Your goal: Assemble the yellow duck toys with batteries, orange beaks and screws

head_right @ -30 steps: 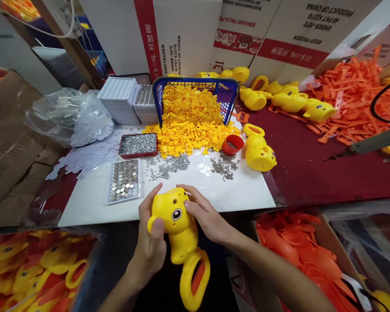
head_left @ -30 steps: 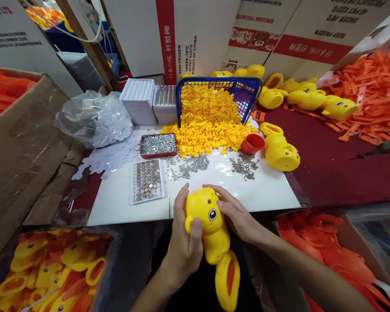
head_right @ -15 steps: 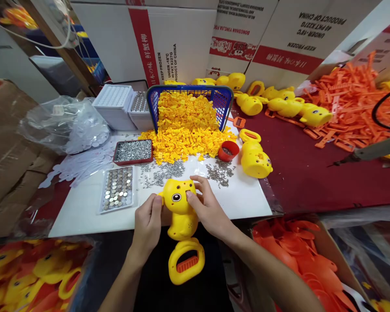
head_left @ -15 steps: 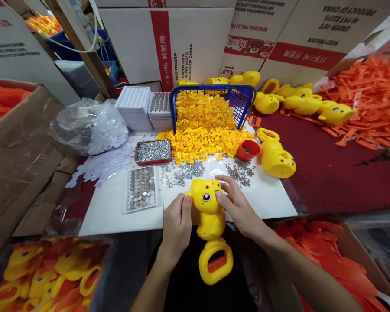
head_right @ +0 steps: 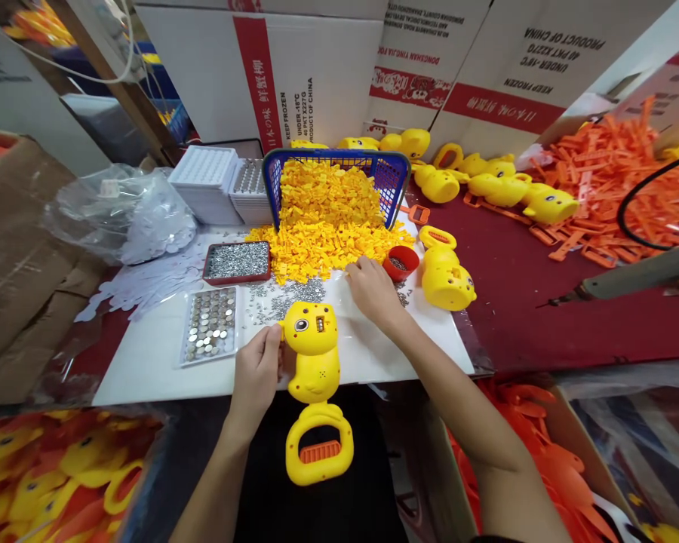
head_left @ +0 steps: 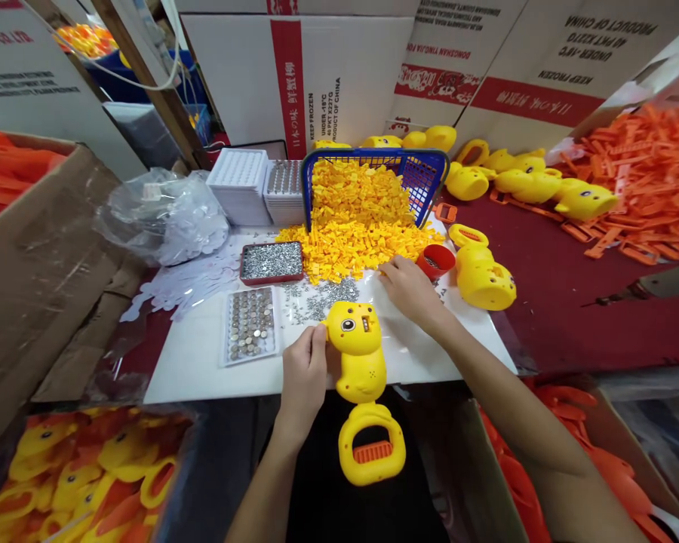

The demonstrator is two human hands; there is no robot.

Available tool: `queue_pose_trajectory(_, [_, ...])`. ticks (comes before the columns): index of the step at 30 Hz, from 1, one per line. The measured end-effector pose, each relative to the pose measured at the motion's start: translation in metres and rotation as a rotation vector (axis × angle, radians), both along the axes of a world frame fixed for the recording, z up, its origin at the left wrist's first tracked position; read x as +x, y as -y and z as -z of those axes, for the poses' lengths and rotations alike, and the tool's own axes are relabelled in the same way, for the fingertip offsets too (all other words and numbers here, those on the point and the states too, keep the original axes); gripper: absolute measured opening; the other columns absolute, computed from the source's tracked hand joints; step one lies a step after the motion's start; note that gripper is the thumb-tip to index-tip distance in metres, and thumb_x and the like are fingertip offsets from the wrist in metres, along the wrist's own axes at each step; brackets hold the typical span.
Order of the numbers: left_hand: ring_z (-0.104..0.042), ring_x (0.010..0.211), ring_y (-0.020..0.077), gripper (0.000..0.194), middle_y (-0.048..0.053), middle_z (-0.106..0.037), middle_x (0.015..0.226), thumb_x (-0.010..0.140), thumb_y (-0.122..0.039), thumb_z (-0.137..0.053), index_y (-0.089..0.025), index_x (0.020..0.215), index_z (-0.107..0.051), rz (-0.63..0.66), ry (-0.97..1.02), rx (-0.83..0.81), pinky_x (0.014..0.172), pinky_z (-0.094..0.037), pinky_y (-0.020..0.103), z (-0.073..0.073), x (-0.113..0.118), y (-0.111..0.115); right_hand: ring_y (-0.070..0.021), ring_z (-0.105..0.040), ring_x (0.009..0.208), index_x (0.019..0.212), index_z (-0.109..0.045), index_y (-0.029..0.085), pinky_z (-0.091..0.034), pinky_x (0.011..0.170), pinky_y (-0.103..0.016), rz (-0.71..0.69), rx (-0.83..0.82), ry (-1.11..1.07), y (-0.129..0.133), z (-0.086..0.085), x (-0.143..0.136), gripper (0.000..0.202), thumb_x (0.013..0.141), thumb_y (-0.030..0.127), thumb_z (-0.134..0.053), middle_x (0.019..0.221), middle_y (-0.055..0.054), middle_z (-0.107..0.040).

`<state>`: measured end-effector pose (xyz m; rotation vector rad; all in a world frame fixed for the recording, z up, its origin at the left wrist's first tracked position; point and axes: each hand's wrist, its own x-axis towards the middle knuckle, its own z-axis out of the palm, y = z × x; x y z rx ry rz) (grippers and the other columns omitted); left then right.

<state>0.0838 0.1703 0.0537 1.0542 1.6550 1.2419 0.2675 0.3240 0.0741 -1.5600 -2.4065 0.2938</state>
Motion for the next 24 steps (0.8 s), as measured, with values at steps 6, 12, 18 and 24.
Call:
queue_pose_trajectory(6, [-0.067, 0.082, 0.0209, 0.029, 0.010, -0.071, 0.099, 0.102, -0.040, -0.047, -0.016, 0.108, -0.063, -0.104, -0.333, 0.160, 0.068, -0.054, 0.032, -0.004, -0.001, 0.004, -0.0304, -0.060, 0.100, 0.109, -0.066, 0.010, -0.048, 0.089, -0.042, -0.058, 0.149, 0.063, 0.029, 0.006, 0.005, 0.035, 0.091, 0.001, -0.037, 0.104, -0.019, -0.066])
queue_pose_trajectory(12, [-0.047, 0.140, 0.0366, 0.038, 0.022, -0.054, 0.145, 0.096, -0.027, -0.059, -0.015, 0.132, -0.056, 0.088, -0.805, 0.546, 0.110, -0.046, 0.055, -0.018, 0.016, -0.001, -0.0251, -0.060, 0.089, 0.097, -0.064, 0.016, -0.052, 0.080, -0.037, -0.195, 0.208, 0.039, 0.085, 0.020, 0.027, 0.022, 0.099, 0.012, -0.042, 0.094, -0.012, -0.066])
queue_pose_trajectory(18, [-0.052, 0.137, 0.0373, 0.034, 0.017, -0.062, 0.141, 0.096, -0.027, -0.060, -0.020, 0.130, -0.057, 0.179, -0.715, 0.467, 0.109, -0.047, 0.062, -0.016, 0.023, 0.002, -0.0258, -0.060, 0.093, 0.111, -0.065, 0.013, -0.056, 0.082, -0.039, -0.222, 0.325, 0.024, 0.105, 0.021, 0.031, 0.024, 0.099, 0.013, -0.044, 0.104, -0.017, -0.064])
queue_pose_trajectory(24, [-0.049, 0.142, 0.0309, 0.039, 0.016, -0.062, 0.140, 0.093, -0.021, -0.066, -0.020, 0.130, -0.055, 0.170, -0.555, 0.481, 0.110, -0.052, 0.050, -0.012, 0.027, 0.023, -0.0230, -0.066, 0.088, 0.099, -0.067, 0.020, -0.059, 0.077, -0.037, -0.168, 0.271, -0.258, 0.098, 0.015, 0.028, 0.012, 0.096, 0.017, -0.056, 0.094, -0.010, -0.069])
